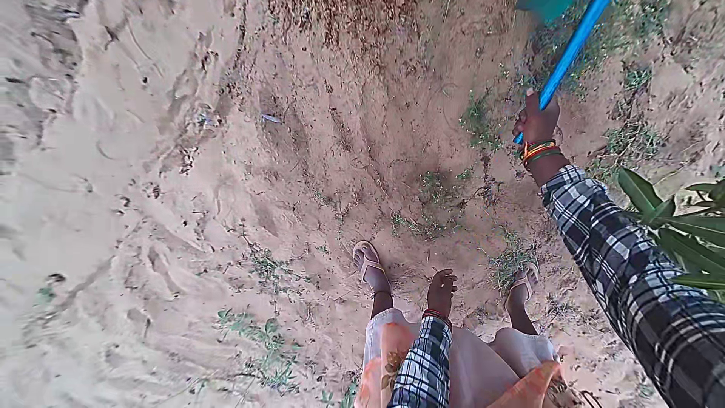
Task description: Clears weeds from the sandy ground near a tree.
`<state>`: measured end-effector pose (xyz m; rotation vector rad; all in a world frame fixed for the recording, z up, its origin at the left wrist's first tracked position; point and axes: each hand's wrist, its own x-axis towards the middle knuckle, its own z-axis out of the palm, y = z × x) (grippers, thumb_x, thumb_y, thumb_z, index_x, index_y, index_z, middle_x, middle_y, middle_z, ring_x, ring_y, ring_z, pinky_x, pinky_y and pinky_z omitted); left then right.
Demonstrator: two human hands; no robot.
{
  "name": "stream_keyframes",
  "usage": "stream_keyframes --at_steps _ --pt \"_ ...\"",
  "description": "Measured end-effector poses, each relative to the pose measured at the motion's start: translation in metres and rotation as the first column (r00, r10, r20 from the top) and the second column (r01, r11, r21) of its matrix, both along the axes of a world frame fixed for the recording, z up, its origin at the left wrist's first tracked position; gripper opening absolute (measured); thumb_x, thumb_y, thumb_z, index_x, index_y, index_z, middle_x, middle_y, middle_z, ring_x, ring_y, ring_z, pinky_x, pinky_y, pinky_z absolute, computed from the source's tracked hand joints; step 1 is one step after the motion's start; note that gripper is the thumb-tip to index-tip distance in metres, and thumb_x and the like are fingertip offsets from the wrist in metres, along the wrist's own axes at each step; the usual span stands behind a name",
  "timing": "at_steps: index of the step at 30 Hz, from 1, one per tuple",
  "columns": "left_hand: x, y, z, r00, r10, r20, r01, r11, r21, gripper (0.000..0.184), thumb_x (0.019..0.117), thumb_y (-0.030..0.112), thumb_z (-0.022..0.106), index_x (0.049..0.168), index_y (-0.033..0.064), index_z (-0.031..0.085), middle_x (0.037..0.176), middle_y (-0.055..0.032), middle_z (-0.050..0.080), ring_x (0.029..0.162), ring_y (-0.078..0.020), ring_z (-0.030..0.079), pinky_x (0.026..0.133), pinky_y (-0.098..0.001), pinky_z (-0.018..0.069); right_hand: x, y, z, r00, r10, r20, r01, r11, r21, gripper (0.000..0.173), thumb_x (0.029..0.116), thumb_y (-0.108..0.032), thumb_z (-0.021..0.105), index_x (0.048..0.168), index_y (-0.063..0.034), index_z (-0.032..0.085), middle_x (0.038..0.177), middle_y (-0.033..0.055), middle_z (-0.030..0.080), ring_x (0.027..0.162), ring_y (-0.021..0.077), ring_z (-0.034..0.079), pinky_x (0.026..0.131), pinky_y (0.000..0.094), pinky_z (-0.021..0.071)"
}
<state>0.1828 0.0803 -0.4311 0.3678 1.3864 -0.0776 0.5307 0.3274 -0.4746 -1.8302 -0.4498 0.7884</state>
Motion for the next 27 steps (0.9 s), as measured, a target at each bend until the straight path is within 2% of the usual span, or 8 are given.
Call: stream_keyframes --at_steps 2,4,8,13,18,22,25,27 --pt "0.0 0.002 0.001 1.0 0.004 0.001 -0.004 1.0 -0.003 0.034 0.1109 0.014 0.04 0.14 0.0017 0.053 0.123 -0.0148 0.066 0.099 -0.0226 0.065 0.083 -0.0393 0.0531 -0.01 -0.021 -0.034 0.999 0.022 -0.04 -0.03 0.978 -0.206 0.025 0.1084 -0.033 0.054 0.111 -0.0089 0.047 0.06 -0.0045 0.039 0.042 0.0083 0.041 0.043 0.026 0.045" --pt "0.0 0.006 0.0 1.0 -0.003 0.02 0.003 1.0 0.01 0.034 0.1108 0.014 0.04 0.14 0.0019 0.053 0.122 -0.0147 0.066 0.098 -0.0221 0.065 0.082 -0.039 0.0532 -0.034 -0.066 -0.054 0.986 0.028 -0.167 -0.104 0.877 -0.469 0.033 0.1085 -0.036 0.053 0.123 -0.0071 0.049 0.066 -0.0031 0.041 0.045 0.0081 0.041 0.045 0.0257 0.0435" --pt "0.002 0.022 0.003 0.999 0.037 0.007 -0.038 0.999 0.021 0.034 0.1113 0.014 0.04 0.141 0.0019 0.052 0.123 -0.0145 0.066 0.098 -0.0207 0.065 0.081 -0.0372 0.0527 -0.089 -0.174 -0.04 0.961 -0.071 -0.266 -0.132 0.728 -0.672 0.024 0.1086 -0.028 0.053 0.118 -0.0058 0.05 0.063 -0.0024 0.038 0.043 0.0086 0.038 0.043 0.0261 0.041" --pt "0.006 0.031 0.008 0.995 0.101 -0.005 -0.101 0.995 0.018 0.034 0.1114 0.013 0.04 0.142 0.0024 0.051 0.123 -0.0144 0.066 0.098 -0.0196 0.065 0.082 -0.0368 0.0521 -0.095 -0.217 0.004 0.956 -0.061 -0.287 -0.163 0.702 -0.693 0.022 0.1082 -0.027 0.056 0.108 -0.0054 0.05 0.058 -0.0043 0.037 0.04 0.0064 0.037 0.04 0.0226 0.039" --pt "0.007 0.015 0.004 0.996 0.089 -0.013 -0.089 0.996 0.019 0.033 0.111 0.012 0.041 0.14 0.0012 0.052 0.12 -0.0145 0.066 0.093 -0.0178 0.065 0.079 -0.0341 0.0525 -0.049 -0.121 0.004 0.991 -0.067 -0.119 0.024 0.943 -0.331 0.02 0.1065 -0.029 0.058 0.105 -0.0117 0.048 0.058 -0.0078 0.036 0.041 0.005 0.037 0.041 0.023 0.0404" --pt "0.009 -0.001 0.002 0.999 0.037 -0.018 -0.038 0.999 -0.019 0.034 0.111 0.013 0.041 0.141 0.0014 0.052 0.121 -0.0146 0.066 0.095 -0.0189 0.065 0.08 -0.0358 0.0527 -0.014 -0.054 -0.023 0.996 -0.081 -0.045 0.075 0.991 -0.112 0.019 0.1085 -0.03 0.054 0.107 -0.0129 0.045 0.059 -0.0069 0.036 0.04 0.0067 0.037 0.04 0.0243 0.0414" --pt "0.012 -0.005 0.001 1.0 0.009 -0.02 -0.009 1.0 -0.023 0.034 0.1108 0.013 0.041 0.141 0.0013 0.052 0.123 -0.0143 0.066 0.097 -0.0188 0.065 0.081 -0.0363 0.053 -0.024 -0.101 -0.07 0.999 0.007 -0.046 -0.024 0.926 -0.377 0.029 0.1072 -0.033 0.056 0.117 -0.006 0.049 0.064 -0.0016 0.041 0.045 0.0103 0.041 0.045 0.0283 0.0435" --pt "0.015 -0.002 0.002 1.0 0.0 -0.017 0.0 1.0 -0.019 0.034 0.111 0.013 0.04 0.141 0.001 0.051 0.123 -0.0146 0.065 0.098 -0.0192 0.065 0.082 -0.0363 0.0528 -0.059 -0.169 -0.077 0.975 0.001 -0.223 -0.134 0.801 -0.584 0.032 0.1075 -0.032 0.055 0.125 -0.0057 0.051 0.068 -0.0009 0.042 0.049 0.0107 0.041 0.049 0.0293 0.0423"
